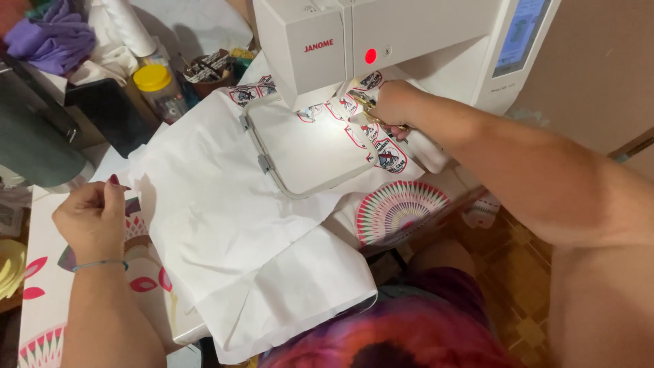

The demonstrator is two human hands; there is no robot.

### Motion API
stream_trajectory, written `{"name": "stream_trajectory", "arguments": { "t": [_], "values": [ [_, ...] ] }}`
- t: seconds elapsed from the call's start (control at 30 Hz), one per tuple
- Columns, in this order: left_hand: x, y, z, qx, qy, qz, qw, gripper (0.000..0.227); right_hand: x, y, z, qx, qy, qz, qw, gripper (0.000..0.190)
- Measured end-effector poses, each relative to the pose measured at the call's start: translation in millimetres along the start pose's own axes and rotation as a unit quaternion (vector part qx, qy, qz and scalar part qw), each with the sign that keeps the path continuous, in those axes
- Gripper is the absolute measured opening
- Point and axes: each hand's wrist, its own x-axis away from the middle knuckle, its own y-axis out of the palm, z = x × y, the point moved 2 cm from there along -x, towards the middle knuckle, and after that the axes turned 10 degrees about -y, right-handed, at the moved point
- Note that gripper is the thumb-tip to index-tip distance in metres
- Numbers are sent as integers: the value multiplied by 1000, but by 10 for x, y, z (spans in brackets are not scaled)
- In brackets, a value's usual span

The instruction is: Trimming the edges of embroidered patches from a fabric sheet using scissors.

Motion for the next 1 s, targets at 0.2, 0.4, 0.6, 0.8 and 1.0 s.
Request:
{"name": "stream_trajectory", "arguments": {
  "t": [0.2, 0.4, 0.6, 0.8, 1.0],
  "values": [
    [7, 12, 13, 13, 1, -8, 1000, 26, 60, -48, -36, 6, -12, -14, 1000, 13],
    [52, -31, 117, 21, -6, -11, 1000, 25, 48, -4, -73, 10, -19, -14, 1000, 19],
    [55, -24, 128, 21, -19, -14, 1000, 25, 73, -53, -91, 43, -32, -13, 998, 22],
    [30, -22, 113, 18, -17, -9, 1000, 25, 61, -47, -109, 42, -34, -23, 998, 24],
    [68, -46, 212, 20, -42, -17, 999, 24, -100, -18, -25, 44, -28, -6, 999, 24]
  ]
}}
